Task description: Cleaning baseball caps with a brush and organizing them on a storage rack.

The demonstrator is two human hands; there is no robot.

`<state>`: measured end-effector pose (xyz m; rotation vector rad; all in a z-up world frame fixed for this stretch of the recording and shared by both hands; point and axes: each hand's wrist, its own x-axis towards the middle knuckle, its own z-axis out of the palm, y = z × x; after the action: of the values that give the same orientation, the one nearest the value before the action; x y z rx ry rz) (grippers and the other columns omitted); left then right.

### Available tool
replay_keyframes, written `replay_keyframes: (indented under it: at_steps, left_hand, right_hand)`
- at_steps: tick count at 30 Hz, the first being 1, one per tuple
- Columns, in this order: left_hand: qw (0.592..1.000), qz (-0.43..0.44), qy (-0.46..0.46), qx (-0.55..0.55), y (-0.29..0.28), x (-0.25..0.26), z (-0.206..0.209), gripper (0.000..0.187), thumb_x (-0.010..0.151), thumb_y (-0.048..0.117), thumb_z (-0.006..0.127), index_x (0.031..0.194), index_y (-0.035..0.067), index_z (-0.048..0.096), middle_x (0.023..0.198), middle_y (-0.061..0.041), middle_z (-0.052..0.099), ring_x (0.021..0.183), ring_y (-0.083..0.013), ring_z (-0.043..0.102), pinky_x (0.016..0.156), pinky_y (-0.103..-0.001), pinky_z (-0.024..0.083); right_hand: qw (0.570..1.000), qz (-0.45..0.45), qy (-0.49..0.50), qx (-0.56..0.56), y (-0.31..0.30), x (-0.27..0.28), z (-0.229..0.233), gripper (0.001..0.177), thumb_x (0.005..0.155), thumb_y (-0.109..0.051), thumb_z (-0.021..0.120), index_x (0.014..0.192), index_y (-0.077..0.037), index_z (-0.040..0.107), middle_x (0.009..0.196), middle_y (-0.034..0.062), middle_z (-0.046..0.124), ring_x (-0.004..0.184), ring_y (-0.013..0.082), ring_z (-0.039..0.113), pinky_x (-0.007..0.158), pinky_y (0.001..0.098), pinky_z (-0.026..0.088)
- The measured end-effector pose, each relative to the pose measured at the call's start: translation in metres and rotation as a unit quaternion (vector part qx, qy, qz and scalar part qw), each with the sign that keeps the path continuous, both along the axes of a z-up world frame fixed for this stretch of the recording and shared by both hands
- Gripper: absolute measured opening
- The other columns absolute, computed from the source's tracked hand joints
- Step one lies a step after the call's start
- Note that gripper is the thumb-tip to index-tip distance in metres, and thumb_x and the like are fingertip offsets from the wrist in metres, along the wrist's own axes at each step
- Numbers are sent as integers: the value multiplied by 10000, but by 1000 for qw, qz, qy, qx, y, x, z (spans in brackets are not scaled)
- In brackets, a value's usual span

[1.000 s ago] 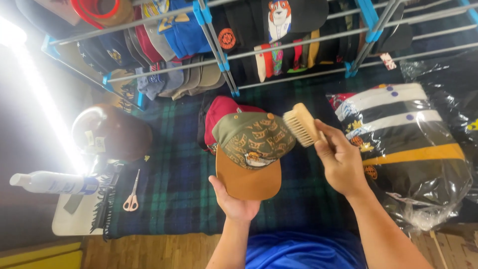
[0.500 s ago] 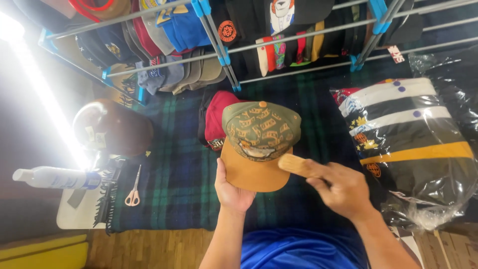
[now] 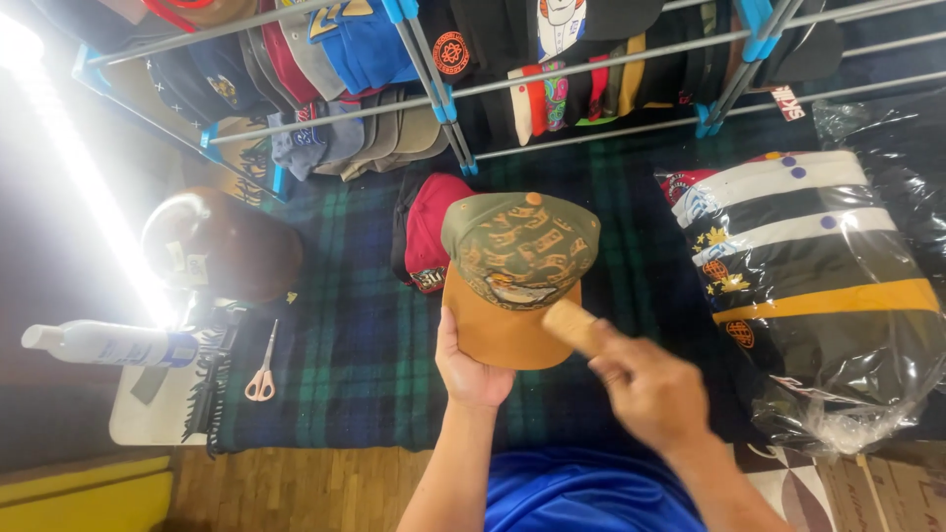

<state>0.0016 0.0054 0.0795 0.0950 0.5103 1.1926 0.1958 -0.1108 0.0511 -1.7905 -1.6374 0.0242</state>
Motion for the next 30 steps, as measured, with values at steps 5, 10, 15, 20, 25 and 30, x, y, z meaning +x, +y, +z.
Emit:
replay_keyframes:
  at_steps: [5, 10, 15, 20, 25, 30]
  left_hand:
    - [1000, -8, -26, 7, 9, 1, -14, 578, 998, 433, 474, 1472, 108, 537, 1391, -162, 623, 1230, -370, 593, 1034, -517, 481]
    - [997, 17, -5, 77, 19, -5, 6, 560, 995, 302, 482, 1518, 102, 477, 1437, -150, 591, 1282, -363, 571, 1065, -526, 488]
    - [998, 3, -24, 52, 13, 2, 20, 565, 995, 401, 472, 1503, 159, 513, 1437, -126, 601, 1284, -362, 570, 1022, -539, 493]
    - [995, -36, -83, 40, -8, 5, 31, 590, 1020, 531, 444, 1466, 162, 560, 1415, -111, 628, 1262, -332, 601, 969, -470, 542]
    - [993, -54, -105, 23, -25, 8, 40, 600, 993, 555, 494, 1433, 156, 586, 1378, -104, 652, 1239, -315, 619, 968, -447, 544]
    - [988, -43, -143, 46, -42, 11, 54, 669, 957, 546, 562, 1491, 145, 524, 1437, -114, 607, 1298, -313, 579, 1029, -465, 514]
  right_hand:
    - [970, 116, 213, -20, -17, -33, -3, 275, 905, -257, 706, 1174, -200, 697, 1059, 15, 746, 934, 209, 732, 761, 347, 569]
    - [953, -98, 287, 20, -8, -5, -29, 518, 959, -136, 634, 1459, -27, 551, 1414, 169, 642, 1248, 237, 643, 1030, 333, 504]
    - [990, -70, 77, -92, 6, 2, -80, 653, 901, 84, 528, 1537, -46, 456, 1150, 232, 651, 1069, 402, 622, 891, 486, 583]
    - [982, -49, 57, -174, 6, -9, -63, 661, 889, -59, 631, 1522, -116, 450, 1249, 194, 628, 1167, 402, 601, 916, 513, 576]
    - [947, -60, 81, -306, 4, -7, -28, 718, 874, -301, 724, 1515, -186, 422, 1506, 222, 464, 1409, 433, 428, 1043, 573, 495]
    - [974, -88, 131, -165, -10, -12, -23, 527, 845, -309, 749, 1314, -93, 644, 1505, 97, 501, 1385, 312, 452, 1026, 502, 509]
